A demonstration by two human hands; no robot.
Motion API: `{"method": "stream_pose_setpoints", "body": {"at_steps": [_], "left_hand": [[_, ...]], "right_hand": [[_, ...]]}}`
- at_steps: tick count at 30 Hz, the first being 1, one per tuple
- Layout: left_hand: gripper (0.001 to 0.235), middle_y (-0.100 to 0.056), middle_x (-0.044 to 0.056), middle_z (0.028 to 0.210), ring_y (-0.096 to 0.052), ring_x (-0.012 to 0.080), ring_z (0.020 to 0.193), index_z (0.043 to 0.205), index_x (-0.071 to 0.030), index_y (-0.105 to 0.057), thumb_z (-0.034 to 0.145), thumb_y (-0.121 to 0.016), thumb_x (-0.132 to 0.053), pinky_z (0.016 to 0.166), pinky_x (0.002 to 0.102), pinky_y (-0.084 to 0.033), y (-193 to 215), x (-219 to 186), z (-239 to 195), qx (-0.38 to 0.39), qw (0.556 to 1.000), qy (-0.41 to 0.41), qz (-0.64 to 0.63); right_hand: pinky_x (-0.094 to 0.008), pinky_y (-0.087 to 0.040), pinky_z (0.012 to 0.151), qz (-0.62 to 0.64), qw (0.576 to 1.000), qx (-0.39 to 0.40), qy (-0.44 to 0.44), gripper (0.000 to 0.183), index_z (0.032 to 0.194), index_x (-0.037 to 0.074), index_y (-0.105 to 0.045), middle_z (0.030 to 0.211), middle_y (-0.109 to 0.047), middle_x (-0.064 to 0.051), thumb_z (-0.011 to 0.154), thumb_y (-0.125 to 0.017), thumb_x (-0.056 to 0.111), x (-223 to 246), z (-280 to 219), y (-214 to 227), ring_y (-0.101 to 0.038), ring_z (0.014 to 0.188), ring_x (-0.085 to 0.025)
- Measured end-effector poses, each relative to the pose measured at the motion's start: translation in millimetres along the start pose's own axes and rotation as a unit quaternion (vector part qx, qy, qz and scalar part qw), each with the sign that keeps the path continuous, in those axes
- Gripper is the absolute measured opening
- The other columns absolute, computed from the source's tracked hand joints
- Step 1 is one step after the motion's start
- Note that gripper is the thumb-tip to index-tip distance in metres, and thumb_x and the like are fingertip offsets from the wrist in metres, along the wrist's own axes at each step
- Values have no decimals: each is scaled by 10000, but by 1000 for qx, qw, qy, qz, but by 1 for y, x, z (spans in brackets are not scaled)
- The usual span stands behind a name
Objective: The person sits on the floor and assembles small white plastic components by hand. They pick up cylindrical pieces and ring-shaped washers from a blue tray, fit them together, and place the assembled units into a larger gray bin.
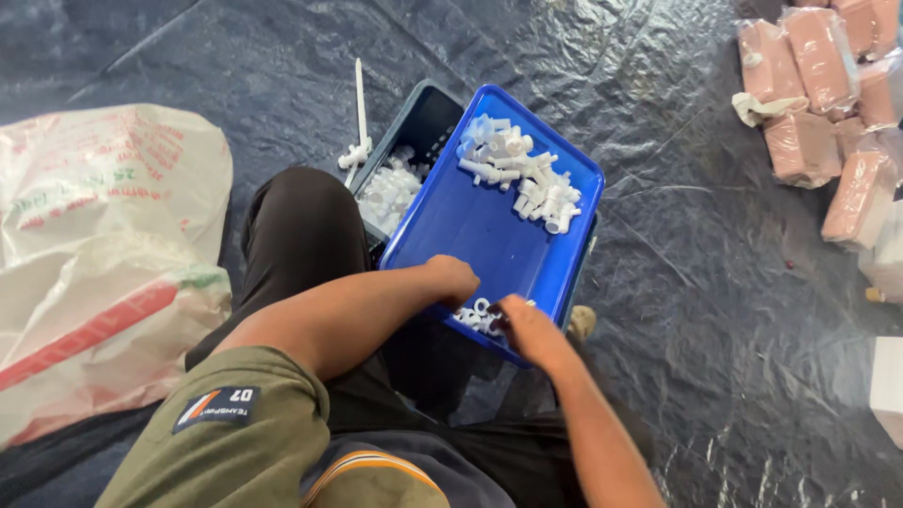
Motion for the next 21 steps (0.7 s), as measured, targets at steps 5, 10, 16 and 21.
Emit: {"method": "stream_pose_setpoints", "body": {"at_steps": [5, 10, 16, 21], "left_hand": [[574, -641, 142, 1333, -641, 345, 1208, 1395, -244, -613, 852, -791, -298, 966, 473, -544, 5, -12, 5, -65, 997, -26, -40], [592, -471, 169, 1457, -599, 391, 1237, 1446, -347, -548, 886, -722, -274, 965, 499, -535, -4, -11, 16, -31, 998, -17, -50], [596, -508, 150, 1445, -644, 366, 1204, 1403, -365, -612, 836, -736, -229, 940, 486, -563, -33, -3, 43, 32, 998, -27, -49], [736, -572, 102, 1427, -580, 361, 1285, 1419, -329, -576, 742, -855, -400, 976, 492, -546, -42, -5, 59, 29, 994, -94, -51]], "right_hand": [[-455, -506, 1005, -2, 997, -22, -79, 444, 1312, 103, -592, 1294, -566, -182, 895, -716, 194, -72, 19, 40, -615, 1171, -389], [-513, -484, 1022, -41, 980, -164, -102, 657, 1416, 87, -501, 1464, -449, -252, 849, -782, 263, -127, 60, 81, -569, 1225, -464], [-547, -428, 1073, -108, 967, -218, -75, 825, 1487, 26, -441, 1525, -344, -364, 812, -823, 305, -173, 115, 91, -458, 1321, -549], [-568, -425, 1115, -205, 951, -220, -74, 926, 1521, 112, -449, 1552, -338, -351, 730, -853, 371, -165, 160, 90, -458, 1368, -530]]}}
Point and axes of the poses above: each hand's wrist, its own z-axis towards the middle knuckle, its own y-axis out of the back of the hand, x = y × z, the point moved 10 cm from there along z, towards the middle knuckle
